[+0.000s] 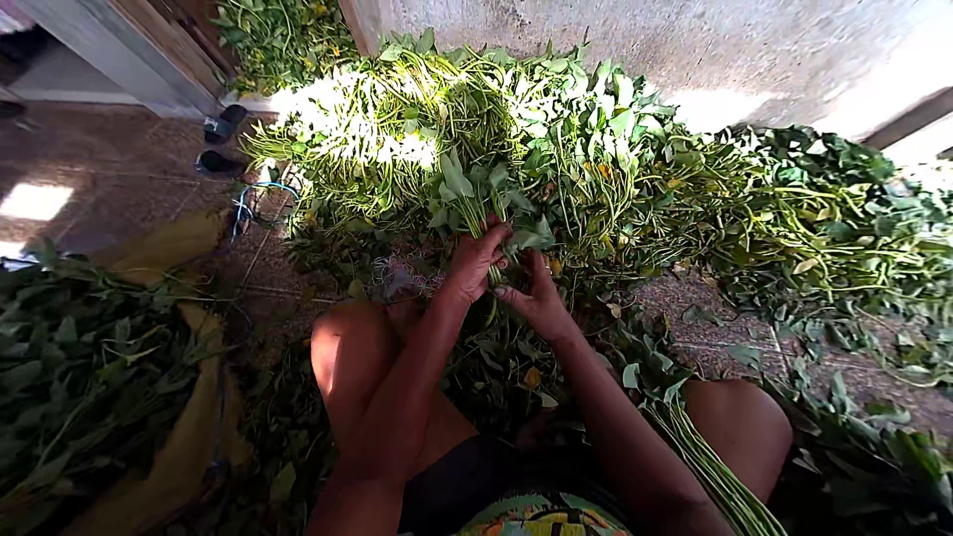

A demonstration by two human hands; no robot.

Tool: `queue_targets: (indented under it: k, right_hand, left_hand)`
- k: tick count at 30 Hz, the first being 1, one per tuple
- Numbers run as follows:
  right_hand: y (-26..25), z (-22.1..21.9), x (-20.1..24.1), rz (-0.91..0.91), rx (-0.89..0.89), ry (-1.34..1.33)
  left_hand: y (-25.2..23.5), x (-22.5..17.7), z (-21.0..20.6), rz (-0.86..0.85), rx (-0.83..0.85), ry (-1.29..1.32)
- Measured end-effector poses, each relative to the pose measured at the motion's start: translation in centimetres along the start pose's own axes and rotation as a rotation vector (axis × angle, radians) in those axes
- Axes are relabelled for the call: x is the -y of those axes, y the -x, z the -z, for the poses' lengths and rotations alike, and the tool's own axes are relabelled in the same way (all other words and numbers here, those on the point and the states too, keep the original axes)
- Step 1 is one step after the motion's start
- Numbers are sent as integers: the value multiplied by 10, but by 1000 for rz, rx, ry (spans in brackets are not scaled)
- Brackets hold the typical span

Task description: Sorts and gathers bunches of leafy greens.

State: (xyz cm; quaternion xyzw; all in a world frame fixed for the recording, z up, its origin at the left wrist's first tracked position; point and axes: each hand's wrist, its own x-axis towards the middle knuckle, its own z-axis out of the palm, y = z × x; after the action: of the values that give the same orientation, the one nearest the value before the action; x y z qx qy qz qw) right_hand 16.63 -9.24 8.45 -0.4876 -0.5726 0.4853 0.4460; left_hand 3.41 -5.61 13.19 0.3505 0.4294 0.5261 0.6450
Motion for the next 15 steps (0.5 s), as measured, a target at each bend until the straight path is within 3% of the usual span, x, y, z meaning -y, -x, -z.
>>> queue_targets:
  k: [4, 7, 10, 12, 14, 15]
  right_hand:
    - [-30, -21, 42, 65, -241, -276]
    - [-47, -24, 51, 94, -383, -682]
    - [-26, -19, 36, 122, -275, -822]
    - [1, -7, 10, 42, -220, -644]
    - [24, 15, -11, -131, -151, -113]
    - [30, 27, -15, -238, -33, 174]
  left_hand:
    - [4, 3, -6, 19, -95, -29]
    - [-3, 2, -4, -53, -185, -25]
    - [-17, -3, 4, -172, -265, 28]
    - [-26, -12, 16, -189, -325, 50]
    - [-30, -21, 24, -183, -319, 15]
    - [-29, -22, 25, -169, -299, -12]
